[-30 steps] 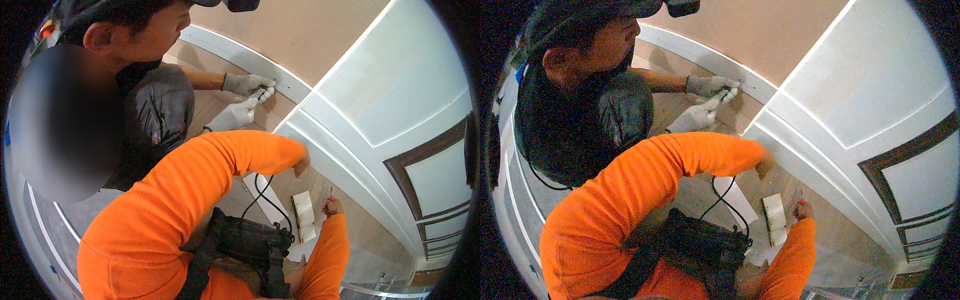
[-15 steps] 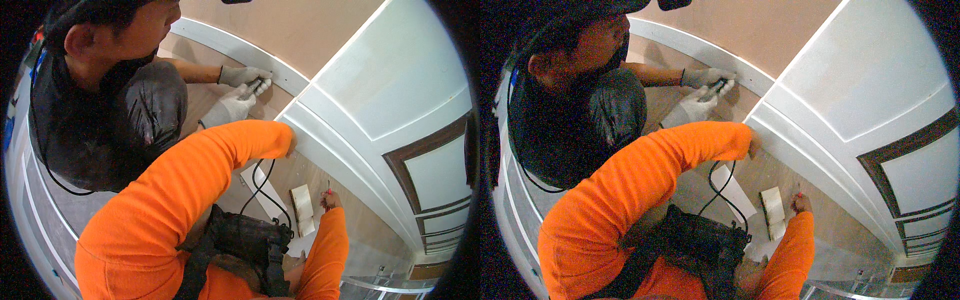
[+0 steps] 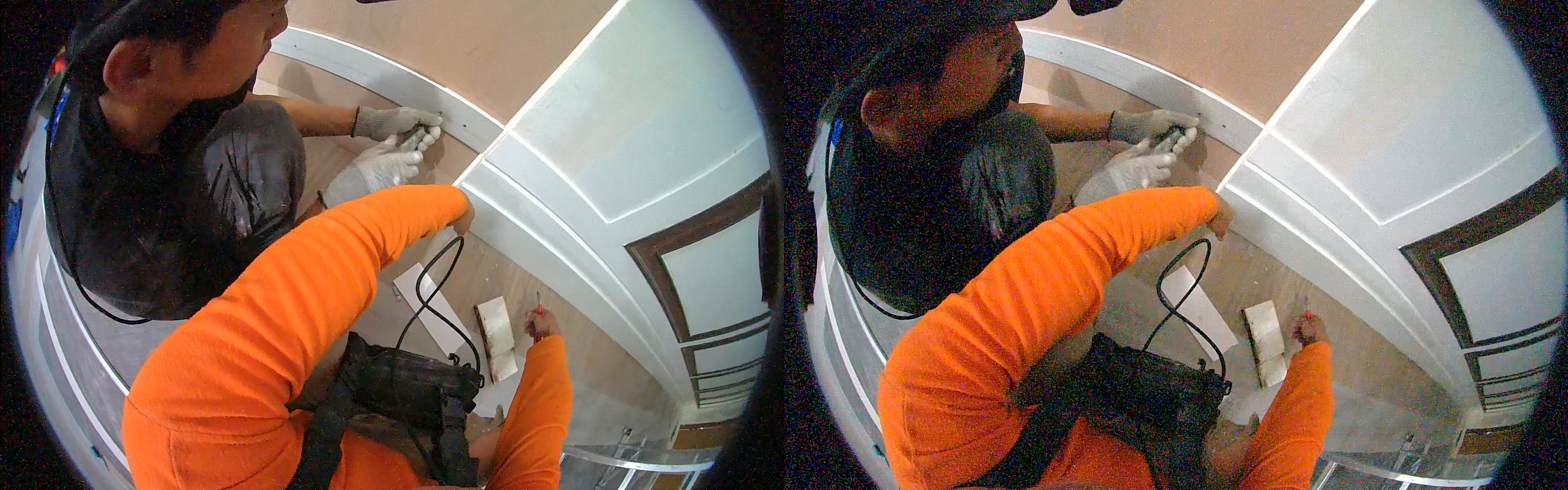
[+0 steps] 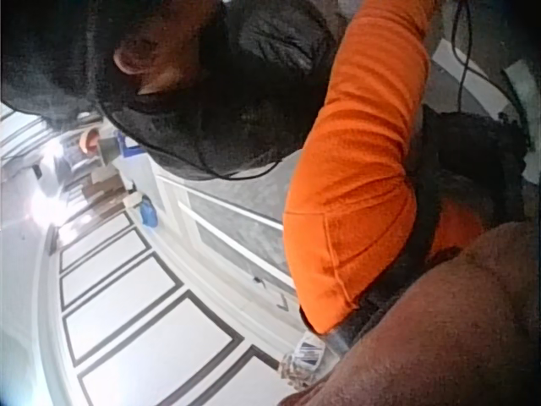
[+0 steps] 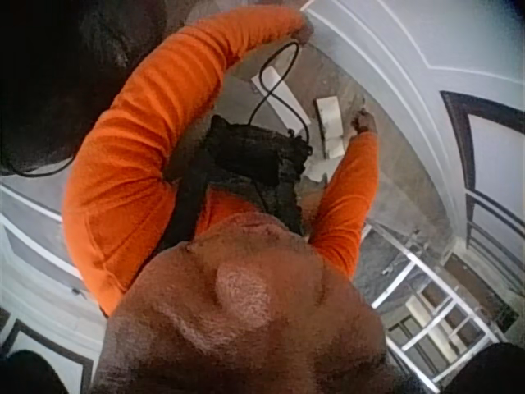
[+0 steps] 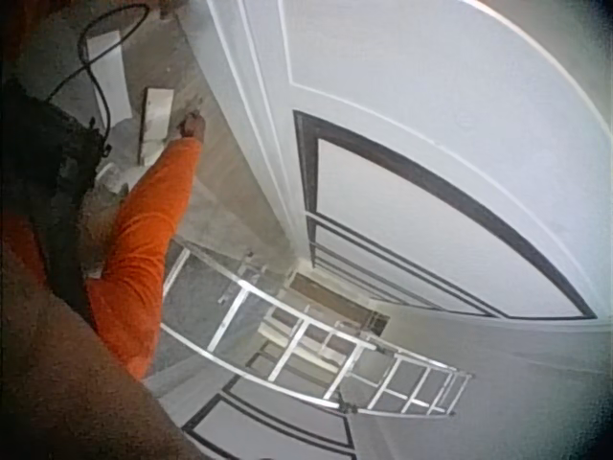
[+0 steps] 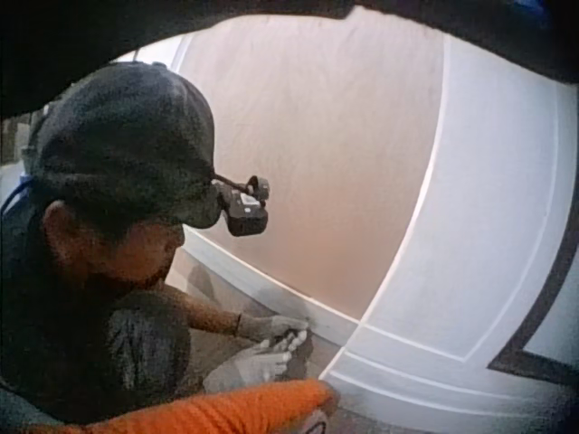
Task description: The person installs decorative white wall panels onto a wall, pressing them into place, cutting a panel with a utility knife on the floor, and using a scraper to apply material at the seams.
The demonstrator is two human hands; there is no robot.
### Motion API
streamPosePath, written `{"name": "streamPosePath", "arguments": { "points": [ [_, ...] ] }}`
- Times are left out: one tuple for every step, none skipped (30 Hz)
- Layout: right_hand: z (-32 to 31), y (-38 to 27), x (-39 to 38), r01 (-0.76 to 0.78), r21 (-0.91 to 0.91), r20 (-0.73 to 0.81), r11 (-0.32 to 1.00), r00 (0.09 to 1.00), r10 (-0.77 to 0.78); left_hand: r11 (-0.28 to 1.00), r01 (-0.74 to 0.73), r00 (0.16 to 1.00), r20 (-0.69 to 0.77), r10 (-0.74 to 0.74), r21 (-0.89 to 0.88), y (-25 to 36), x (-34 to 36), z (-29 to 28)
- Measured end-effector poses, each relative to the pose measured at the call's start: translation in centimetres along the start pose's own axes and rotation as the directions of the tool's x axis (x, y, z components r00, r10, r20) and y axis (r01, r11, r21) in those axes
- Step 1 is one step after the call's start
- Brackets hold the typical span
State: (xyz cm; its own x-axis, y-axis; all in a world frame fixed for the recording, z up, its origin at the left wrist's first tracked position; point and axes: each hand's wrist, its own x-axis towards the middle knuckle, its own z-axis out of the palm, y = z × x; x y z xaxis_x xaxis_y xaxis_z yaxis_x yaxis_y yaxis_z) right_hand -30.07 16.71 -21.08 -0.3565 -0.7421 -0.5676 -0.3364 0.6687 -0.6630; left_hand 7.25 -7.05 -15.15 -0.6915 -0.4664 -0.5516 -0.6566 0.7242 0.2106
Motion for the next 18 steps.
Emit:
{"name": "streamPosePath", "arguments": {
  "points": [
    [-0.2, 0.0, 0.2, 0.02, -0.024, 0.007, 1.0, 1.0, -0.019, 1.0, 0.004, 1.0, -0.002, -0.004, 0.001, -0.1, -0.3, -0.1],
    [-0.4, 0.0, 0.4, 0.023, -0.023, 0.007, 0.999, 1.0, -0.023, 1.0, 0.013, 1.0, -0.002, -0.013, -0.005, 0.0, -0.4, -0.3],
    [-0.6, 0.0, 0.7, 0.028, -0.029, 0.007, 0.999, 1.0, -0.027, 1.0, 0.02, 1.0, -0.003, -0.021, -0.011, 0.0, -0.6, -0.4],
    [-0.3, 0.0, 0.7, 0.024, -0.034, 0.011, 0.999, 1.0, -0.024, 1.0, 0.02, 1.0, 0.003, -0.02, -0.014, 0.1, -0.7, -0.2],
    [-0.1, 0.1, 0.6, 0.02, -0.034, 0.015, 0.999, 1.0, -0.019, 1.0, -0.005, 1.0, -0.006, 0.005, -0.026, 0.2, -0.8, -0.1],
    [-0.1, 0.1, 0.6, -0.003, -0.027, 0.007, 1.0, 1.0, 0.003, 0.999, -0.03, 0.999, -0.016, 0.029, -0.038, 0.4, -1.0, 0.0],
    [-0.4, 0.1, 0.5, -0.023, -0.02, -0.007, 1.0, 1.0, 0.023, 0.999, -0.033, 0.999, -0.016, 0.033, -0.039, 0.6, -1.0, -0.1],
    [-0.6, 0.2, 0.4, -0.027, -0.021, -0.01, 0.999, 1.0, 0.026, 0.999, -0.042, 0.999, -0.01, 0.042, -0.027, 0.9, -1.1, -0.3],
    [-0.9, 0.3, 0.5, -0.029, -0.068, -0.006, 0.997, 1.0, 0.029, 0.999, -0.052, 0.999, -0.004, 0.052, -0.014, 1.2, -1.1, -0.4],
    [-0.9, 0.3, 0.6, -0.026, -0.117, 0.003, 0.993, 1.0, 0.026, 0.999, -0.051, 0.999, -0.005, 0.051, -0.017, 1.1, -1.0, -0.3],
    [-1.0, 0.4, 0.6, -0.026, -0.12, 0.003, 0.992, 1.0, 0.026, 0.999, -0.022, 1.0, -0.001, 0.022, -0.033, 1.0, -0.8, -0.2],
    [-1.1, 0.6, 0.7, -0.014, -0.11, -0.007, 0.994, 1.0, 0.013, 0.999, 0.005, 1.0, 0.004, -0.005, -0.048, 0.9, -0.6, -0.1],
    [-1.0, 0.5, 0.8, 0.004, -0.096, -0.014, 0.995, 1.0, -0.005, 0.999, 0.009, 1.0, 0.002, -0.009, -0.047, 0.5, -0.4, -0.1],
    [-1.0, 0.3, 0.9, 0.008, -0.095, -0.013, 0.995, 1.0, -0.009, 1.0, -0.015, 1.0, -0.016, 0.014, -0.026, 0.1, -0.2, -0.1],
    [-1.0, 0.2, 1.0, 0.019, -0.114, -0.019, 0.993, 1.0, -0.021, 0.999, -0.038, 0.999, -0.034, 0.038, -0.004, -0.2, 0.0, 0.0],
    [-1.0, 0.2, 1.0, 0.023, -0.134, -0.026, 0.991, 0.999, -0.027, 0.999, -0.04, 0.999, -0.033, 0.039, -0.005, -0.1, 0.3, 0.1],
    [-1.0, 0.2, 0.9, 0.021, -0.134, -0.026, 0.991, 0.999, -0.025, 0.999, -0.03, 0.999, -0.03, 0.03, -0.016, 0.0, 0.5, 0.3],
    [-0.9, 0.2, 0.8, 0.007, -0.108, -0.022, 0.994, 1.0, -0.01, 0.999, -0.02, 0.999, -0.027, 0.02, -0.026, 0.1, 0.6, 0.4]
  ]
}}
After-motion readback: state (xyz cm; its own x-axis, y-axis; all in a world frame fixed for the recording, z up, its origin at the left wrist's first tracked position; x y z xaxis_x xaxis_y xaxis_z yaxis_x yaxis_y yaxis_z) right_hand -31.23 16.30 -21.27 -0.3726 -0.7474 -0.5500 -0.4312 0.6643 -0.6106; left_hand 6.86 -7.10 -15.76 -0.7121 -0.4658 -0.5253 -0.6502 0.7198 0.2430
